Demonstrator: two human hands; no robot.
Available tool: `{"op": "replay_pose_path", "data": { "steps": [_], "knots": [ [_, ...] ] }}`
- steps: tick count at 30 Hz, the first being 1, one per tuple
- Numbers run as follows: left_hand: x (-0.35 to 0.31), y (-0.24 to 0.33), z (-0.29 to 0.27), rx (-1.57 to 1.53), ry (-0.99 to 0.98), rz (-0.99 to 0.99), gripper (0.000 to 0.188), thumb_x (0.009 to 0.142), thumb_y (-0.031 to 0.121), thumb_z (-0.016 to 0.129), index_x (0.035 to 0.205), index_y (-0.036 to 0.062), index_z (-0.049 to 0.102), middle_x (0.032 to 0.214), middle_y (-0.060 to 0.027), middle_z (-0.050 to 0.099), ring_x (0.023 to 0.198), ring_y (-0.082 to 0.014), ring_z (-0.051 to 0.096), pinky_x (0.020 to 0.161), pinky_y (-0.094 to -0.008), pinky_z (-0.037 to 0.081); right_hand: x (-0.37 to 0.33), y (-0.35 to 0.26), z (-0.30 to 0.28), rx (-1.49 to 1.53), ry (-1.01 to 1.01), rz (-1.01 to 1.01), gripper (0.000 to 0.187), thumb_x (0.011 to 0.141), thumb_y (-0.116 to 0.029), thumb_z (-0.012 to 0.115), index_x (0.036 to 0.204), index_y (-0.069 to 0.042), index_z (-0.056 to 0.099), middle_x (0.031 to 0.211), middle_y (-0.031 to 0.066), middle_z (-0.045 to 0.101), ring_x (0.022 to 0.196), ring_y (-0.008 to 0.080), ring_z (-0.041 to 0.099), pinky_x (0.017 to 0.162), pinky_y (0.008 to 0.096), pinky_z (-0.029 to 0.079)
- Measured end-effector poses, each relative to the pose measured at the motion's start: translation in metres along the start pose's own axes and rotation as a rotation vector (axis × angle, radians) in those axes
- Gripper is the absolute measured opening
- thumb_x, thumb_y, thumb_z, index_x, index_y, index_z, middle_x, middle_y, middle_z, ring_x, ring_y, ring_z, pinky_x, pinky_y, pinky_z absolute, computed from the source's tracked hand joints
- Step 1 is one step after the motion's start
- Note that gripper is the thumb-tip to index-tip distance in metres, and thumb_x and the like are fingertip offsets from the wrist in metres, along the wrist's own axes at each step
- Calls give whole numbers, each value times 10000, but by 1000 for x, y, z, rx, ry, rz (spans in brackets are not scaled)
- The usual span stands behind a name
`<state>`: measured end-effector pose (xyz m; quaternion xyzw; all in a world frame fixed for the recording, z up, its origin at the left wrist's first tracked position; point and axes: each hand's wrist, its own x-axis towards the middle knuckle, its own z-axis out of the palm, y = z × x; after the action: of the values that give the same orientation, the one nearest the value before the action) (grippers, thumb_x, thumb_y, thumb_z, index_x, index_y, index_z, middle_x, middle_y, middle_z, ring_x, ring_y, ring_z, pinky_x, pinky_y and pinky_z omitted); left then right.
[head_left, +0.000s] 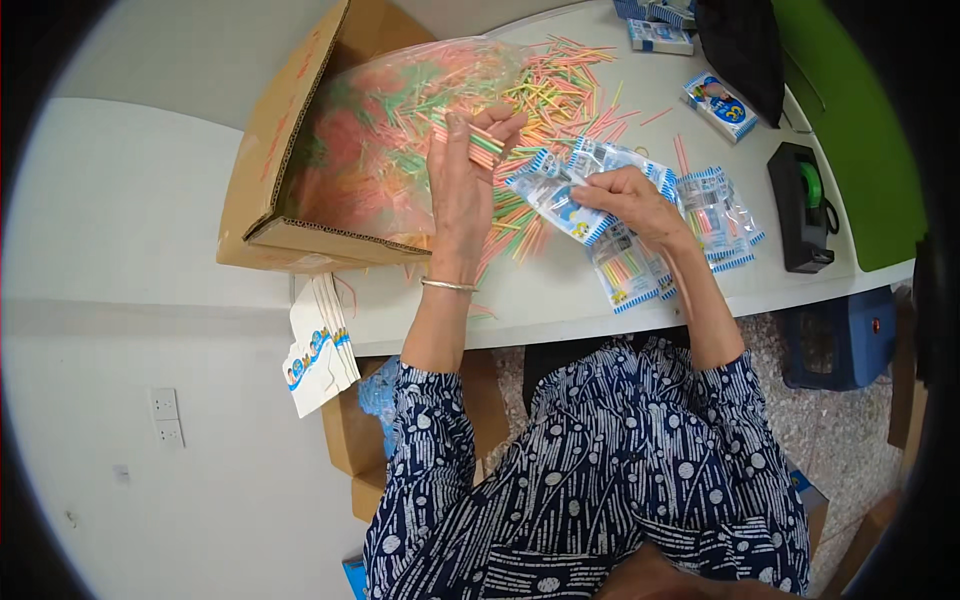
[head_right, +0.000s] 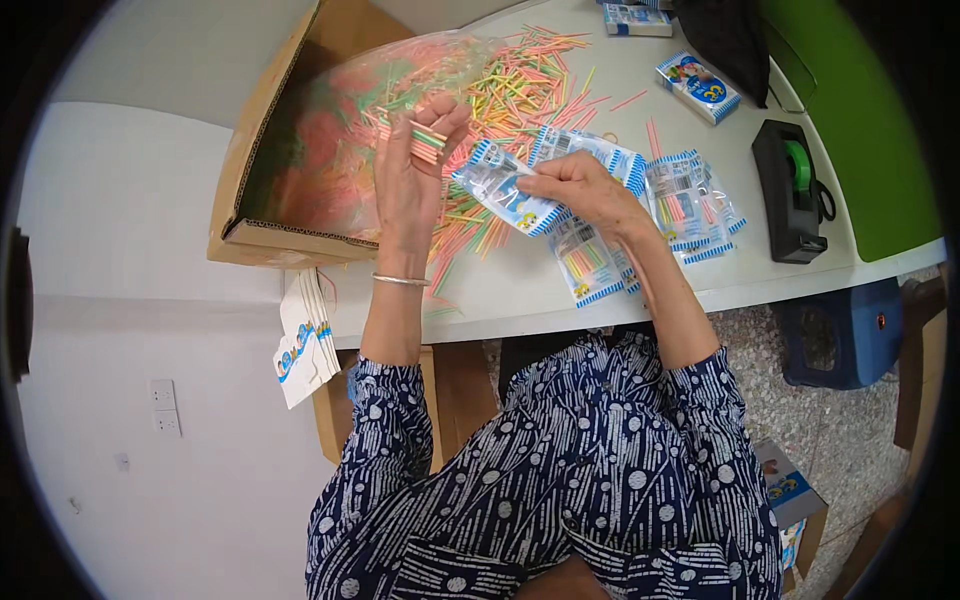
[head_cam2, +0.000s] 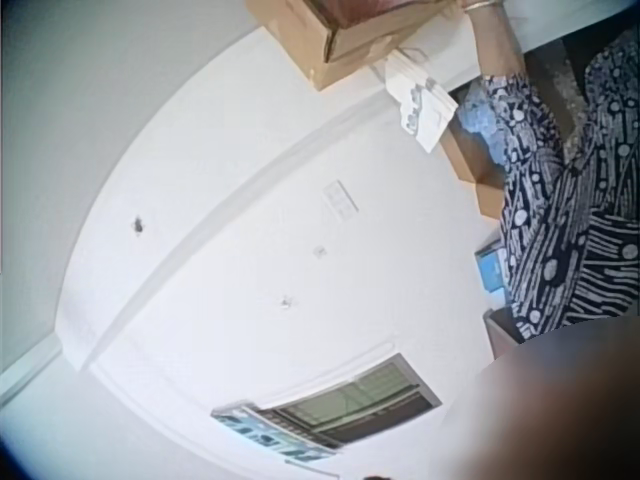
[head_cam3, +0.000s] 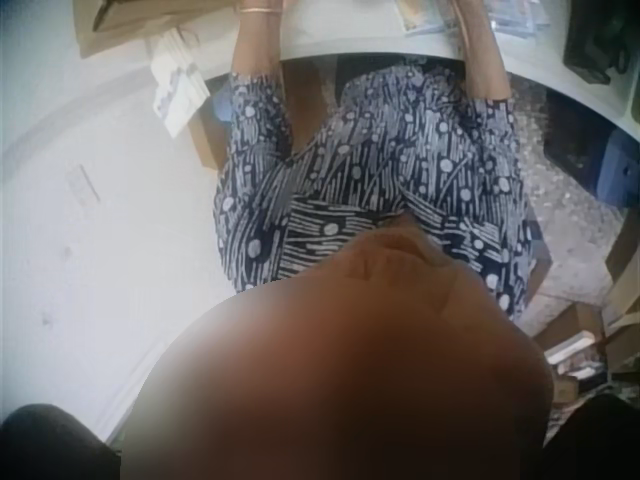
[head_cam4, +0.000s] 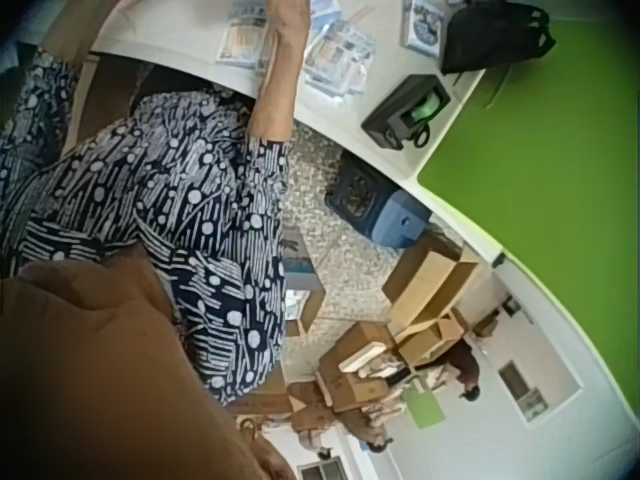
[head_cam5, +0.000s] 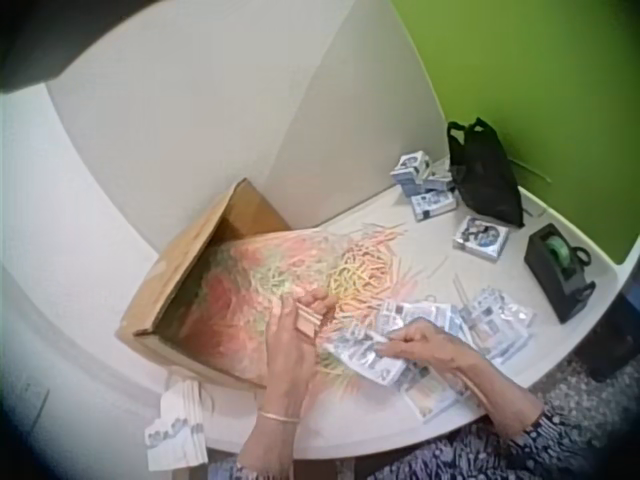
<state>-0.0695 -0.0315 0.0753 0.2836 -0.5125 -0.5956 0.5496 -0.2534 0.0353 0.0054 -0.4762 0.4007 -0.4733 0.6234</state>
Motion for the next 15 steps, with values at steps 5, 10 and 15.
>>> {"op": "replay_pose_path", "data": {
  "steps": [5, 10, 15],
  "knots": [
    [-13, 2, 14, 70, -59, 10, 465, 1000, 389, 407, 1039, -58, 532, 989, -174, 636, 975, -228, 642, 850, -333, 526, -3, -2, 1, 93, -75, 41, 210, 860, -206, 677, 876, 1, 712, 751, -26, 649, 661, 9, 541, 592, 176, 407],
    [-26, 1, 24, 97, -82, 2, 477, 1010, 371, 385, 1042, -82, 530, 1018, -199, 632, 990, -242, 642, 840, -326, 526, -5, 1, -4, 156, -125, 25, 236, 851, -212, 693, 930, 9, 716, 788, -2, 673, 678, 14, 558, 611, 169, 417],
    [-29, 3, 27, 180, -117, 167, 451, 1023, 315, 362, 1078, -102, 522, 1035, -205, 627, 1015, -269, 636, 901, -357, 495, -6, 3, -6, 137, -139, 20, 238, 853, -217, 693, 922, 10, 717, 790, 0, 675, 679, 11, 554, 607, 169, 416]
  ]
}}
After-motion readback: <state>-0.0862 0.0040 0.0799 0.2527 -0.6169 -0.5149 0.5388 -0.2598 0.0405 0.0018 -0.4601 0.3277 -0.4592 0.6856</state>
